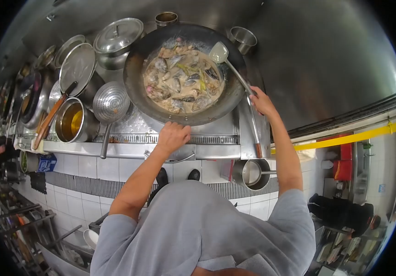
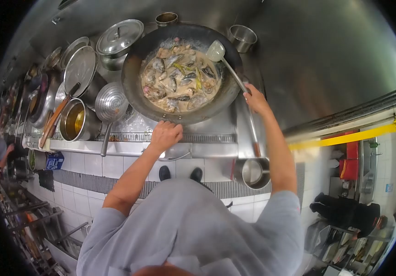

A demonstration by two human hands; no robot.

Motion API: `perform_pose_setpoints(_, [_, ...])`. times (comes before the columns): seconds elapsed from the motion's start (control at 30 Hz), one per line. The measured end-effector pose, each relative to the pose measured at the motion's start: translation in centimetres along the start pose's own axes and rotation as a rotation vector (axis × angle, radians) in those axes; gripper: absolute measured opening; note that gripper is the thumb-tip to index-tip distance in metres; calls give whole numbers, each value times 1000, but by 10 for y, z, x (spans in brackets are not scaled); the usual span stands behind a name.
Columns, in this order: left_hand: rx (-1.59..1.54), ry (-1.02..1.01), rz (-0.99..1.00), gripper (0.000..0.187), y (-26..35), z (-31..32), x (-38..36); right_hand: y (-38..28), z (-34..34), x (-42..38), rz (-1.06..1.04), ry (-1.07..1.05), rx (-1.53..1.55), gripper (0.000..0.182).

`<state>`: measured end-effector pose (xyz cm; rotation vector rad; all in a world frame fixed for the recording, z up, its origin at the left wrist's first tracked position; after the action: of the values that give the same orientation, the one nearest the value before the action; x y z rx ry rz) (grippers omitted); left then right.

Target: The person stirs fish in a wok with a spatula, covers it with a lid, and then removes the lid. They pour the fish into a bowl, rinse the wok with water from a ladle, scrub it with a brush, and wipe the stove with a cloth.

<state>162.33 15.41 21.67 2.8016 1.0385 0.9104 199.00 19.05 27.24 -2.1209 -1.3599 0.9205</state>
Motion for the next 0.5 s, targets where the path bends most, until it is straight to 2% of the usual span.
perform_pose_setpoints(0.13, [-11, -16, 6, 14, -2, 6, -5, 20, 35, 17, 35, -210, 243, 46])
perform_pose_setpoints(0.33, [0, -33, 14, 13, -4, 16, -5, 13, 47, 13, -68, -62, 411, 49])
perform_pose_setpoints(0.5, [-11, -93, -39, 15, -4, 16, -3, -31, 69, 12, -12, -293, 455, 50])
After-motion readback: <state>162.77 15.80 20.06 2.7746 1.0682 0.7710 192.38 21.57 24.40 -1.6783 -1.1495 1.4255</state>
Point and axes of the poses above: each hand's wrist, its own x-axis towards the middle knuckle, its own z-axis out of the palm, y = z × x, the point moved 5 cm from there along x, towards the middle knuckle, and after that the axes turned 1 degree about x, right-handed, at the moved point
